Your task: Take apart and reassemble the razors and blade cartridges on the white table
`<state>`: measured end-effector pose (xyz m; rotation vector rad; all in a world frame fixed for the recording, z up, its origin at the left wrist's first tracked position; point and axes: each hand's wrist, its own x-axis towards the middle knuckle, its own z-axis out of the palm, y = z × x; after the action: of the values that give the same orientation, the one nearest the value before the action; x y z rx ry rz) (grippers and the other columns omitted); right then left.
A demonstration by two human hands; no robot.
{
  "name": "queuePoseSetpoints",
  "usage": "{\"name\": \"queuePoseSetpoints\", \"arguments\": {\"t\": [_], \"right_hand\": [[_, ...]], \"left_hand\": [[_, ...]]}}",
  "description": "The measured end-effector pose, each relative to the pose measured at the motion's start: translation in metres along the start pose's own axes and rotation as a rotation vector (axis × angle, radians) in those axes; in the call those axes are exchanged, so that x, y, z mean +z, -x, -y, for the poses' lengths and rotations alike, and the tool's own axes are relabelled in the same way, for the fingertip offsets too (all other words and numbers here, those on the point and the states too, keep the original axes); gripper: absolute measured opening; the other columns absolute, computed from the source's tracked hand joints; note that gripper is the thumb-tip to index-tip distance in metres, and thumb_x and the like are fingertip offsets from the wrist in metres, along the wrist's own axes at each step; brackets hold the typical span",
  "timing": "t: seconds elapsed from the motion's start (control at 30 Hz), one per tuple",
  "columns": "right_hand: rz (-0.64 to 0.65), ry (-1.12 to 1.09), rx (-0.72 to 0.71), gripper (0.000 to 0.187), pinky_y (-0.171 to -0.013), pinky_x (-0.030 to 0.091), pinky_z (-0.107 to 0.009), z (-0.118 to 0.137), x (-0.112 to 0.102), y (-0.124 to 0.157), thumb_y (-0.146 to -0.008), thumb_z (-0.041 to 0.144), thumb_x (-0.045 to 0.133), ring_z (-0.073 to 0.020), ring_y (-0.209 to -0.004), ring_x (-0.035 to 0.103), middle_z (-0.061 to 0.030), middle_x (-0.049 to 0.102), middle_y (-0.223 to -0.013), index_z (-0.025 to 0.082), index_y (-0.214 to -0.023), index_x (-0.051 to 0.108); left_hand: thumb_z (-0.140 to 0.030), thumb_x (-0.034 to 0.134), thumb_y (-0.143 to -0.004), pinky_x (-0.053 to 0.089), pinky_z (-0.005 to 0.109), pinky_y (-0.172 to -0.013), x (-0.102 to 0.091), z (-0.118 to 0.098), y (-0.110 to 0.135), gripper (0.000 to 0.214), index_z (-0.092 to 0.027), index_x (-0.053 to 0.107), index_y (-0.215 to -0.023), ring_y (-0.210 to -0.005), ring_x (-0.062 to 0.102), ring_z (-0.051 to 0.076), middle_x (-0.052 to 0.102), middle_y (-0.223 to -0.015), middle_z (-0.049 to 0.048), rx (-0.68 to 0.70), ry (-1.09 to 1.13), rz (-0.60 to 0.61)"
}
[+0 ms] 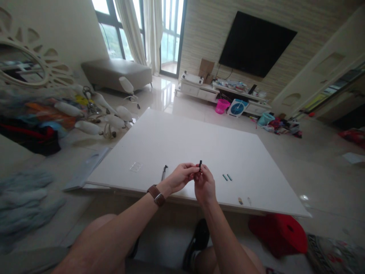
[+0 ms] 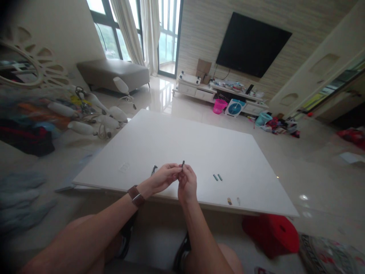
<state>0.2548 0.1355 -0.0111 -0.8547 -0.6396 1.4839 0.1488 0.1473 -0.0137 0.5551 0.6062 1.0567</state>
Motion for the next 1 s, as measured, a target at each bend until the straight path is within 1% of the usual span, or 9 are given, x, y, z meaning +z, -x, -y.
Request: {"name": "queuePoseSetpoints", "arguments": {"t": [0.17, 0.37, 0.53, 0.77, 0.93, 1.0], "right_hand": [[-0.041, -0.001, -0.021, 0.017, -0.057, 0.043, -0.023, -0.005, -0.001, -0.002, -0.074, 0.035, 0.071, -0.0107, -0.063, 0.055, 0.0005, 0.064, -0.076, 0.019, -0.08, 0.066], [-0.115, -0.102, -0.006, 0.019, -0.058, 0.043, -0.02, -0.005, 0.001, -0.004, -0.066, 0.029, 0.079, -0.0098, -0.067, 0.057, 0.0003, 0.066, -0.078, 0.018, -0.076, 0.067], [-0.106, -0.147, -0.005, 0.021, -0.054, 0.04, -0.017, -0.006, 0.001, -0.004, -0.063, 0.028, 0.082, -0.0074, -0.062, 0.053, 0.0022, 0.063, -0.071, 0.017, -0.072, 0.066], [-0.115, -0.186, -0.032, 0.018, -0.05, 0.034, -0.014, -0.006, 0.0, -0.003, -0.068, 0.026, 0.077, -0.0046, -0.057, 0.046, 0.005, 0.055, -0.066, 0.016, -0.067, 0.063], [-0.121, -0.19, -0.016, 0.017, -0.046, 0.031, -0.014, -0.003, 0.0, -0.003, -0.066, 0.026, 0.077, -0.0038, -0.054, 0.043, 0.0055, 0.055, -0.064, 0.016, -0.066, 0.063], [-0.127, -0.196, 0.004, 0.015, -0.046, 0.031, -0.014, -0.003, 0.001, -0.003, -0.066, 0.025, 0.076, -0.0039, -0.054, 0.044, 0.005, 0.057, -0.065, 0.016, -0.067, 0.064]], "left_hand": [[-0.022, 0.086, -0.065, 0.04, 0.017, -0.061, 0.002, 0.001, 0.0, 0.023, -0.01, 0.071, -0.077, -0.062, 0.052, 0.005, 0.064, -0.072, 0.0015, 0.0, 0.041, -0.002], [-0.022, 0.086, -0.065, 0.044, 0.02, -0.07, 0.002, 0.004, -0.001, 0.025, -0.009, 0.073, -0.082, -0.071, 0.06, 0.009, 0.067, -0.078, 0.0043, 0.004, 0.051, 0.019], [-0.025, 0.085, -0.068, 0.042, 0.022, -0.067, 0.001, 0.006, -0.001, 0.024, -0.009, 0.073, -0.082, -0.068, 0.058, 0.009, 0.067, -0.076, 0.005, 0.02, -0.021, 0.023], [-0.025, 0.085, -0.068, 0.042, 0.023, -0.07, 0.002, 0.008, -0.002, 0.024, -0.009, 0.074, -0.084, -0.072, 0.059, 0.011, 0.069, -0.078, 0.0064, 0.017, -0.015, 0.031], [-0.024, 0.084, -0.069, 0.039, 0.022, -0.066, 0.0, 0.011, -0.004, 0.023, -0.009, 0.074, -0.082, -0.068, 0.055, 0.009, 0.067, -0.075, 0.0053, 0.013, 0.005, 0.032], [-0.025, 0.084, -0.068, 0.038, 0.022, -0.065, -0.001, 0.012, -0.004, 0.023, -0.008, 0.074, -0.082, -0.066, 0.052, 0.008, 0.065, -0.074, 0.0047, 0.009, 0.001, 0.031]]}}
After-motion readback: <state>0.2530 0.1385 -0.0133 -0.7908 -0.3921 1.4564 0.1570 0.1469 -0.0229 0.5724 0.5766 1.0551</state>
